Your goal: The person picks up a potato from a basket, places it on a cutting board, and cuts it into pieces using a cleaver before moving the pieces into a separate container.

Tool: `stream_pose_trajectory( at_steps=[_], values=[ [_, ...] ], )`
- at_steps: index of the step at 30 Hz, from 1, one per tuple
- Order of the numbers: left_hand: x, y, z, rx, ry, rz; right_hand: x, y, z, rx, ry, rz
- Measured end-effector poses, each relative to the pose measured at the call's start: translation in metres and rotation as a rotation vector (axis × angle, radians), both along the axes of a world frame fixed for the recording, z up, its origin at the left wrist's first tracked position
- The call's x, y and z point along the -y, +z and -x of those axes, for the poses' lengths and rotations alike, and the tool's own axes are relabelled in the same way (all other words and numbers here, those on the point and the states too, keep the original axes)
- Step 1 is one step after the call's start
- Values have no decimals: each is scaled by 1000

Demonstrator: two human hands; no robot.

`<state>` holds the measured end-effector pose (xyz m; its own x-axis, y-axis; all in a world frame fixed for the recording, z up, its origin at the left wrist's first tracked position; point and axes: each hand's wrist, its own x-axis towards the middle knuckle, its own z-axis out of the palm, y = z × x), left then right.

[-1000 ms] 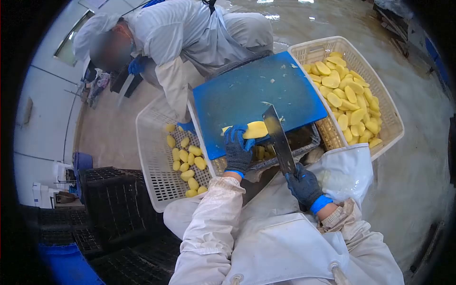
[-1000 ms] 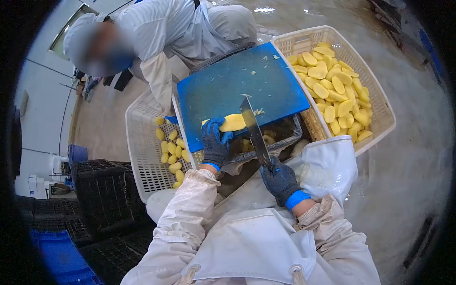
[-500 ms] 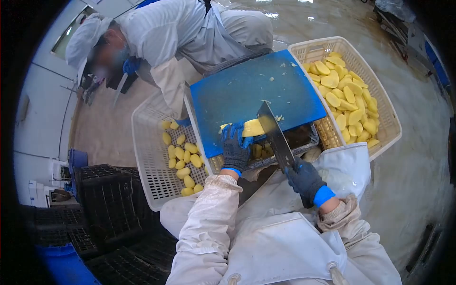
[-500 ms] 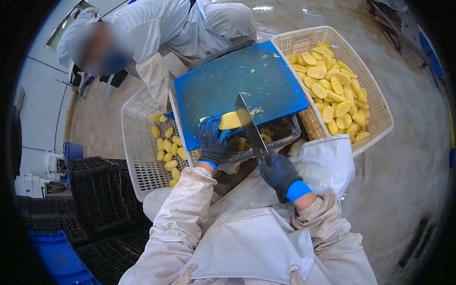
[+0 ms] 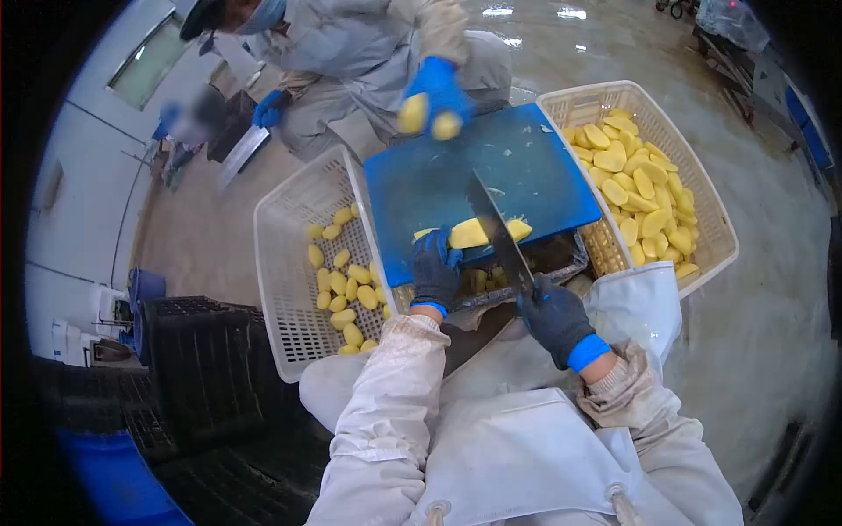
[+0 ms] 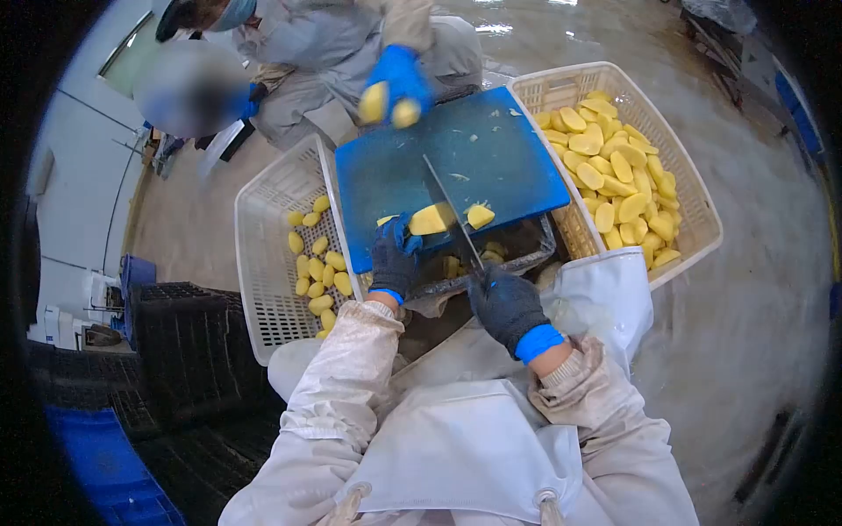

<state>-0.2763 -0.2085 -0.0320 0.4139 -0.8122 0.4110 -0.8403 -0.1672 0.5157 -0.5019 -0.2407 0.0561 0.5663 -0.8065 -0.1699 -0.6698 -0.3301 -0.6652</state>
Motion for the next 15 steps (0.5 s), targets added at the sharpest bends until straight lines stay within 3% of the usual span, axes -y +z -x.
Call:
stream_pose_trajectory(
  at_steps=[2,15],
  values=[
    [2,0,-2,12,-27,-12,-5,6,1,-46,17,-53],
    [2,9,8,38,65,-72,-19,-4,-18,-187,249,219]
  ],
)
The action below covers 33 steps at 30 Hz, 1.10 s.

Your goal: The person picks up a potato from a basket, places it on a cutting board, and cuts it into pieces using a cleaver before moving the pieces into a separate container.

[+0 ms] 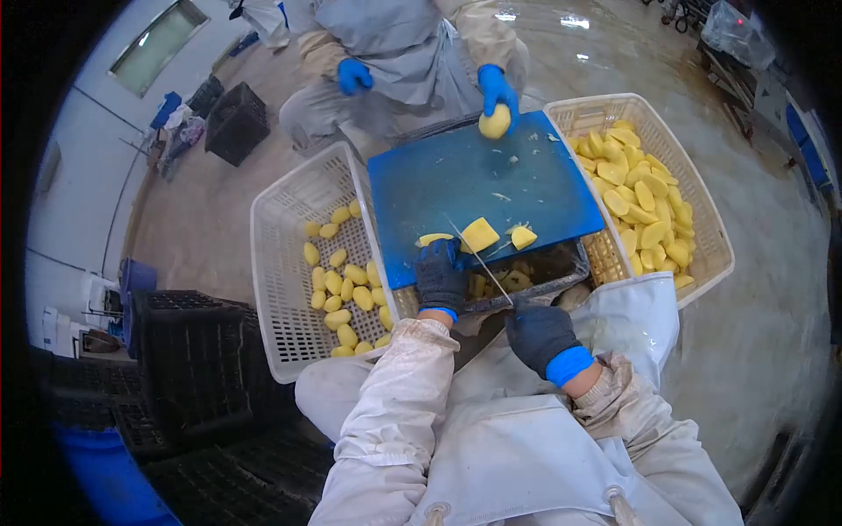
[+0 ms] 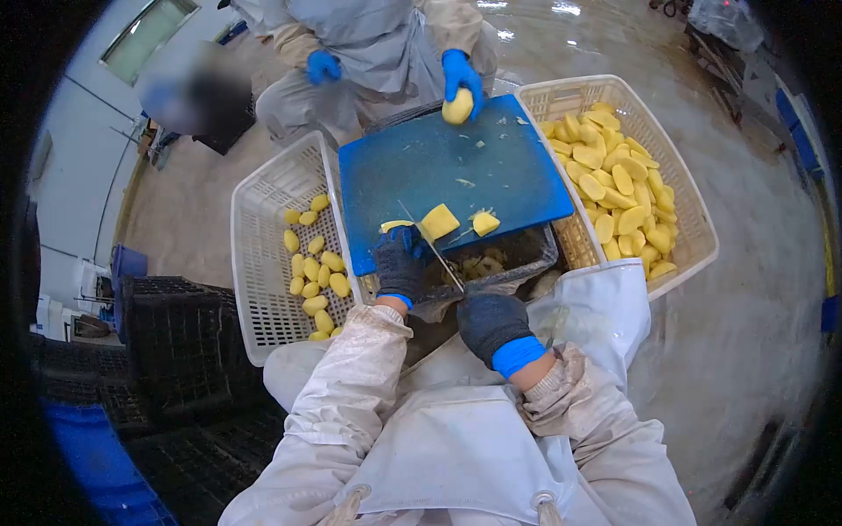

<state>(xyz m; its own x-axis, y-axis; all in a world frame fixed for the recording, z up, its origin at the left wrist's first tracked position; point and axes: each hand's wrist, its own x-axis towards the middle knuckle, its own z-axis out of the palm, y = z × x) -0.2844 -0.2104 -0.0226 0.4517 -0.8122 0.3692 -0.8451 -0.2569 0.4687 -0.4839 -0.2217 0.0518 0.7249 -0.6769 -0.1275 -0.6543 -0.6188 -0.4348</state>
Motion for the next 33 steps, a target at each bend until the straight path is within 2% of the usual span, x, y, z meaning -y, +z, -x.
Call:
stream_pose_trajectory(
  at_steps=[1,5,8,10,12,14,15,18,20,23,24,26,27,29,33],
  values=[
    [1,0,0,-5,1,-22,-1,-2,-1,-1,21,72],
    [4,4,-1,61,7,-56,3,-5,-2,-26,9,57],
    [6,5,-2,43,3,-139,5,1,11,101,-34,-13],
    [7,5,-1,42,0,-96,1,12,22,238,-141,-60],
    [13,14,1,49,-10,-55,0,5,35,242,-228,-133],
    [23,22,6,299,-80,-13,2,-6,47,248,-322,-206],
    [29,20,6,302,-89,-15,4,-14,52,281,-369,-280],
    [49,30,11,246,-119,-99,8,-39,60,370,-437,-369],
    [57,44,13,94,-221,-448,9,-46,63,426,-459,-389],
    [67,35,5,56,-294,-510,11,-49,63,395,-473,-449],
    [68,32,3,63,-297,-513,12,-53,62,385,-463,-469],
    [71,26,-1,-157,-201,-457,14,-54,62,381,-454,-491],
    [72,16,-6,-152,-202,-462,14,-53,62,370,-436,-489],
    [72,1,-14,-314,0,-399,14,-53,62,365,-420,-490],
    [65,-4,-10,-336,79,-383,10,-65,60,442,-345,-476]
  ],
)
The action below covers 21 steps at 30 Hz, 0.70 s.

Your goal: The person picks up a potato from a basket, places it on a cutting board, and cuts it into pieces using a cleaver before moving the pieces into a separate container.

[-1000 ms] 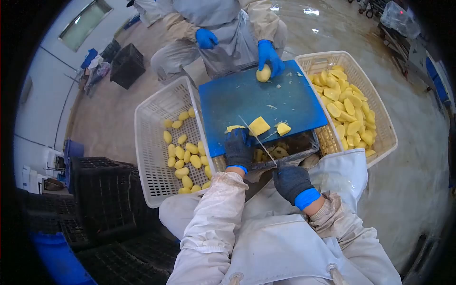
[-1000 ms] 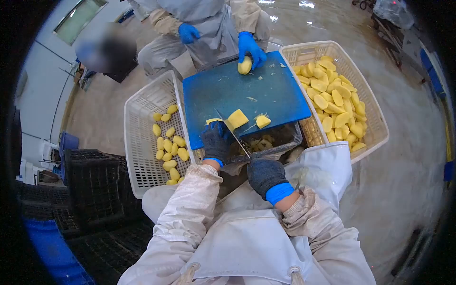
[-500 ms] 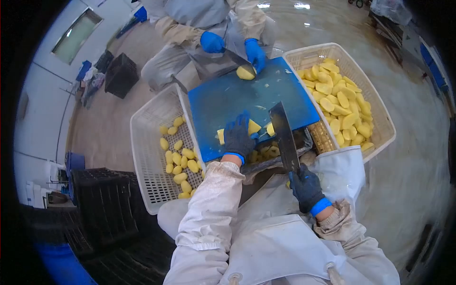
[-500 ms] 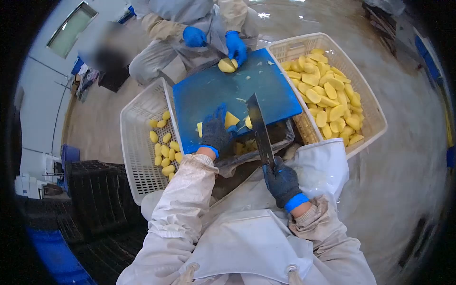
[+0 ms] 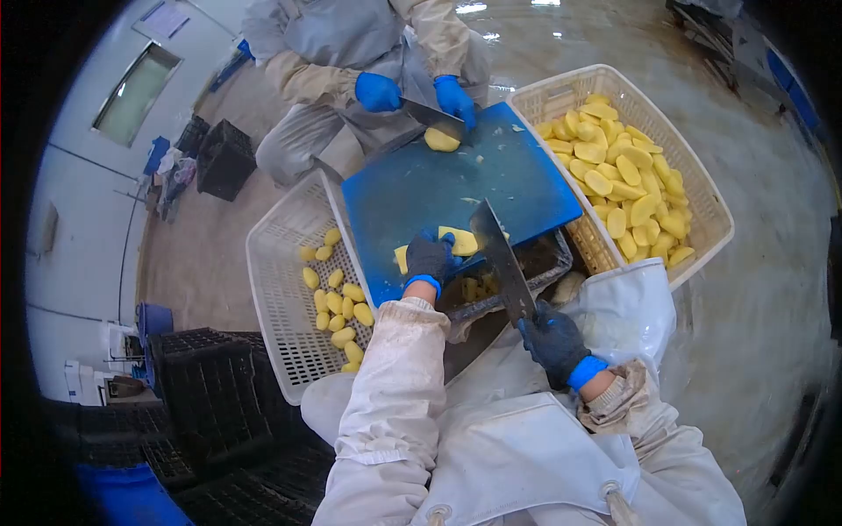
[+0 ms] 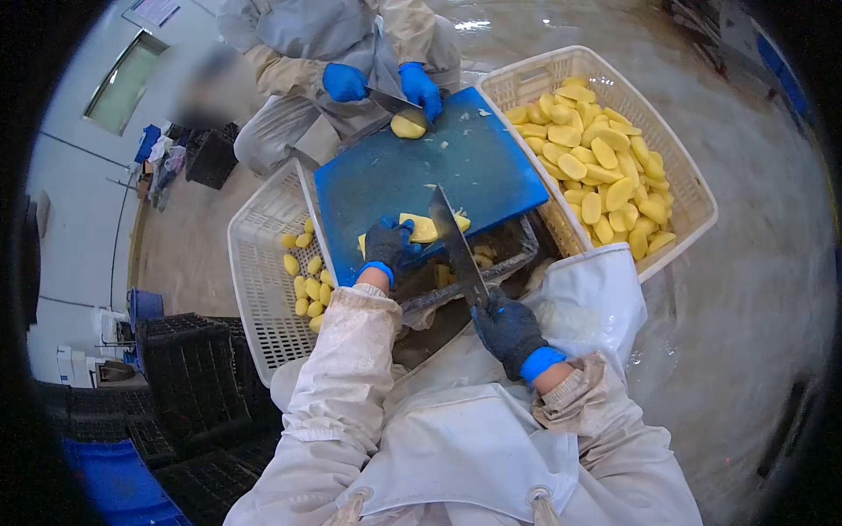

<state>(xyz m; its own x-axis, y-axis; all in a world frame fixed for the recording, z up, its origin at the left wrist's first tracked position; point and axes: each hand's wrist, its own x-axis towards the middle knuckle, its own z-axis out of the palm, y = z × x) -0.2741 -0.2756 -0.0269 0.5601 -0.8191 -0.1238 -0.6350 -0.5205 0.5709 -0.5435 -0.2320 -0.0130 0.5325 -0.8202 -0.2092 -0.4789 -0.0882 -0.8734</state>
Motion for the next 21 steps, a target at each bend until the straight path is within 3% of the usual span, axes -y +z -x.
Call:
stream_pose_trajectory(
  at_steps=[2,3,5,13,18,20,21],
  values=[
    [-9,4,3,581,-355,-49,-1,-2,-2,27,5,45],
    [-9,5,4,583,-354,-50,-1,1,-3,17,1,80],
    [-8,4,6,72,15,11,1,12,-6,9,-2,115],
    [-7,-4,7,101,11,86,17,62,-25,-334,171,172],
    [-3,-7,0,251,-112,62,42,45,-60,-427,270,233],
    [-4,9,4,23,-49,-101,42,41,-61,-440,250,213],
    [-5,7,4,35,-59,-98,42,44,-54,-344,182,191]
  ],
)
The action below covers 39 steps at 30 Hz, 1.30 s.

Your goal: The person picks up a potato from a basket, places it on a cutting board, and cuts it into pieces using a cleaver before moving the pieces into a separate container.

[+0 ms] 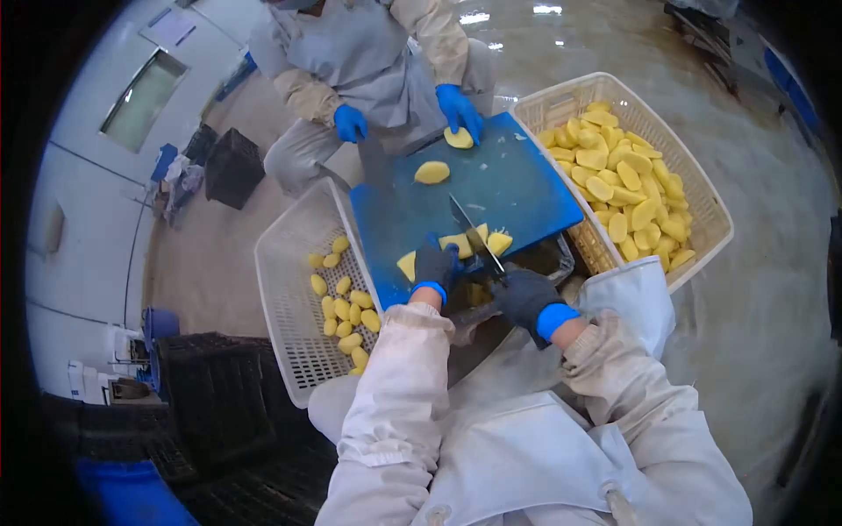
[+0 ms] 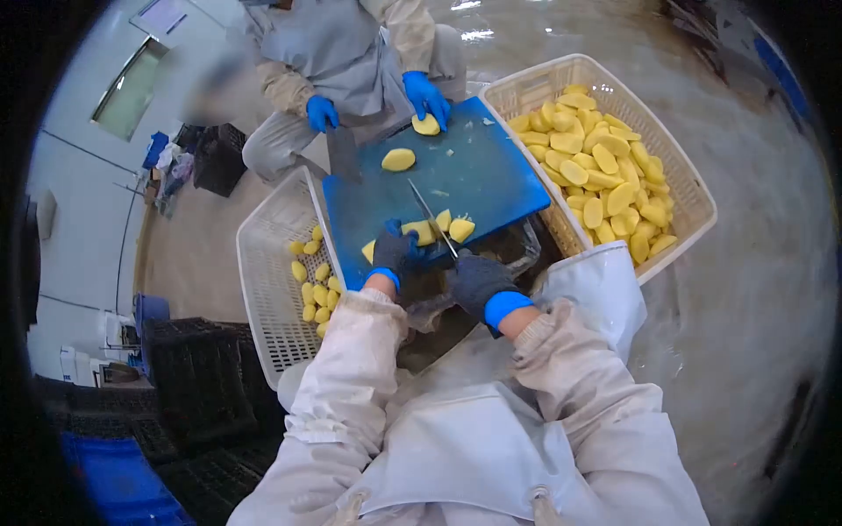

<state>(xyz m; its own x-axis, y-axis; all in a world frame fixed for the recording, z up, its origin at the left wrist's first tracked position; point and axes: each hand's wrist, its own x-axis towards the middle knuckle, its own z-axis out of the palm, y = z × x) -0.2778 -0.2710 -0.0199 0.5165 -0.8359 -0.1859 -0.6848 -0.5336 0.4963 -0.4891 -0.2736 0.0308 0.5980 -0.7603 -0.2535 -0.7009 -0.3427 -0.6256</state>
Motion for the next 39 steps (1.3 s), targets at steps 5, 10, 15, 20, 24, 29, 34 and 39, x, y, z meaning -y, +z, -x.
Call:
stream_pose_trajectory(
  at_steps=[5,10,15,20,24,29,34,39],
  values=[
    [5,0,13,135,-272,32,5,17,48,251,-51,12],
    [-15,31,46,294,-179,-104,6,11,62,516,-388,-511],
    [-53,30,40,584,-298,116,8,8,60,665,-451,-576],
    [-55,4,-29,311,-139,192,9,19,58,734,-490,-637],
    [-54,-6,-16,150,-100,178,13,16,60,770,-537,-589],
    [-22,20,27,-49,-137,5,12,5,59,898,-567,-516],
    [39,-7,57,461,-489,97,3,8,55,1030,-591,-305],
    [64,0,71,336,-455,-85,3,25,61,985,-617,-605]
  ],
)
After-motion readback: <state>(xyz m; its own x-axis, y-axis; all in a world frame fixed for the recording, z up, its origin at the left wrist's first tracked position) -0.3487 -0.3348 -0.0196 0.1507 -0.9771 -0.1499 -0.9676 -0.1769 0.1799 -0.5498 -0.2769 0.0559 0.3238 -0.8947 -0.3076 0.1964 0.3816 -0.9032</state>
